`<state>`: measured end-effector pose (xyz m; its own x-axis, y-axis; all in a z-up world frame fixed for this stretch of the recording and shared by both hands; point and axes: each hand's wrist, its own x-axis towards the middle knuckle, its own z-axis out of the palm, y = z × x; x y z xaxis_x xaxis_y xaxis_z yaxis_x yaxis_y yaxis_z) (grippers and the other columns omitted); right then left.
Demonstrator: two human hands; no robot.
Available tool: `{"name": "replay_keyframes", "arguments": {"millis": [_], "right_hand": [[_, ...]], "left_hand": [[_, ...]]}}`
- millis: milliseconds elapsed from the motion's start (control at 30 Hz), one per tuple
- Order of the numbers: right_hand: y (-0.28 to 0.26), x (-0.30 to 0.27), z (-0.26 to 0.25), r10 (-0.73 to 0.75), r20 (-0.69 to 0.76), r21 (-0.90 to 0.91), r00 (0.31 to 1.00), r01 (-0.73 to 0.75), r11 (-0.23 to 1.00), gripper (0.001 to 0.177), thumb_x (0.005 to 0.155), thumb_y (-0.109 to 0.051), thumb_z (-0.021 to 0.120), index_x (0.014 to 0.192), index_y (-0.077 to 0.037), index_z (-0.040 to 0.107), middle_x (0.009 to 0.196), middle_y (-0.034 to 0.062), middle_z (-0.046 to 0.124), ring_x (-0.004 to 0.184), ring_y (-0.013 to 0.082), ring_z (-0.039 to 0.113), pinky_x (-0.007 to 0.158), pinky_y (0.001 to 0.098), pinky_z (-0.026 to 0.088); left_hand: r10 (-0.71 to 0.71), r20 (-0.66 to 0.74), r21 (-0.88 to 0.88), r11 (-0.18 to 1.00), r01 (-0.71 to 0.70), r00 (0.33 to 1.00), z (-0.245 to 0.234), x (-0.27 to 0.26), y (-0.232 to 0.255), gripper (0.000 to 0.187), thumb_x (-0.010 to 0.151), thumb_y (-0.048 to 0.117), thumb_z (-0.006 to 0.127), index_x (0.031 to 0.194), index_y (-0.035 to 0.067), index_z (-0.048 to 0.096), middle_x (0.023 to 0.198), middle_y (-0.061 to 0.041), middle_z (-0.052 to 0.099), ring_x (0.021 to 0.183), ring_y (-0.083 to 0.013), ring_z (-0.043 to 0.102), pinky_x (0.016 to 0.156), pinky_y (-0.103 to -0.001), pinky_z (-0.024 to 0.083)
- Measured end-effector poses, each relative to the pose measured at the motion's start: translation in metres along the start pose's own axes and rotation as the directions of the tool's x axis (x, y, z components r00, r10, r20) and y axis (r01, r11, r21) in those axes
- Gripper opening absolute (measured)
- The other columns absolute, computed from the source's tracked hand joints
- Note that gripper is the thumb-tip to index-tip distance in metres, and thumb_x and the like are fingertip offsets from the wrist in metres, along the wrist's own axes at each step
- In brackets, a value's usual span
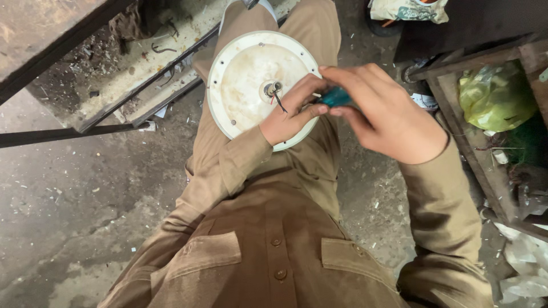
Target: The person is seated on the floor repairing a white circular electrical component. They use a screwdriver to tighten screws around the perimeter and a hammer to tap a central metal fitting, then insert a small metal ring into the center.
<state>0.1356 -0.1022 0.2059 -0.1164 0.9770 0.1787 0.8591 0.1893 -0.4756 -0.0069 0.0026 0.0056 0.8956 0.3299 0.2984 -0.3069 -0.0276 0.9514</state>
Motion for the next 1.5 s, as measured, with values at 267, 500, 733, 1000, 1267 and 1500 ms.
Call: {"name": "replay_keyframes", "arguments": {"millis": [267,500,733,1000,1267,1500], "right_hand": [[-0.004,-0.007,0.015,0.094,-0.034,-0.18,0.995,-0.099,0.979,0.059,0.091,0.001,0.071,0.146,0.007,0.049,0.101,0.0197,0.06,0.095,0.0369,0.062,0.081,0.0442,0.052],[-0.016,-0.005,0.042,0.151,-0.214,-0.229,0.965,-0.2,0.953,0.038,0.101,-0.014,0.075,0.129,0.004,0.058,0.096,0.0165,0.067,0.083,0.0344,0.067,0.069,0.0423,0.053],[-0.01,-0.007,0.021,0.081,-0.068,-0.068,0.994,-0.086,0.994,0.03,0.096,-0.019,0.076,0.115,0.0,0.062,0.098,0.0157,0.068,0.086,0.035,0.067,0.074,0.043,0.054],[0.005,-0.007,-0.005,0.096,0.19,-0.22,0.977,-0.053,0.974,0.031,0.086,-0.006,0.073,0.116,-0.001,0.066,0.097,0.0149,0.058,0.089,0.0367,0.062,0.074,0.0459,0.052],[0.001,-0.005,-0.006,0.144,0.302,-0.475,0.942,0.017,0.88,0.023,0.084,-0.016,0.075,0.104,-0.007,0.068,0.09,0.0103,0.059,0.08,0.0315,0.067,0.059,0.0425,0.053],[-0.004,0.006,-0.002,0.089,0.408,-0.622,0.909,0.205,0.756,0.03,0.078,-0.02,0.07,0.106,-0.01,0.072,0.085,0.0063,0.064,0.077,0.0251,0.068,0.059,0.0379,0.054]], "left_hand": [[-0.044,-0.012,-0.316,0.948,0.038,0.999,0.003,-0.005,-0.001,0.04,0.111,0.01,0.062,0.147,0.002,0.048,0.143,-0.011,0.055,0.14,-0.0212,0.055,0.123,-0.038,0.047],[0.097,-0.05,0.298,0.951,-0.078,0.994,0.004,-0.01,0.017,0.052,0.09,0.005,0.076,0.137,-0.001,0.055,0.139,-0.018,0.058,0.133,-0.0354,0.058,0.113,-0.04,0.048],[0.14,-0.538,0.609,0.747,0.268,0.831,-0.037,-0.054,0.076,0.039,0.093,0.01,0.08,0.125,0.003,0.059,0.119,-0.019,0.065,0.117,-0.0374,0.063,0.1,-0.041,0.052],[0.145,-0.242,0.609,0.792,0.034,0.96,-0.063,-0.024,0.023,0.033,0.086,0.004,0.08,0.117,0.001,0.07,0.114,-0.02,0.07,0.117,-0.0401,0.065,0.1,-0.045,0.052],[0.151,-0.299,0.557,0.829,0.044,0.942,-0.054,-0.034,0.02,0.032,0.086,0.001,0.081,0.116,0.001,0.07,0.111,-0.018,0.073,0.117,-0.0378,0.069,0.106,-0.043,0.054],[0.17,-0.269,0.577,0.817,0.018,0.948,-0.055,-0.032,0.028,0.033,0.085,0.003,0.081,0.116,0.0,0.07,0.11,-0.018,0.073,0.116,-0.0376,0.068,0.102,-0.044,0.054]]}}
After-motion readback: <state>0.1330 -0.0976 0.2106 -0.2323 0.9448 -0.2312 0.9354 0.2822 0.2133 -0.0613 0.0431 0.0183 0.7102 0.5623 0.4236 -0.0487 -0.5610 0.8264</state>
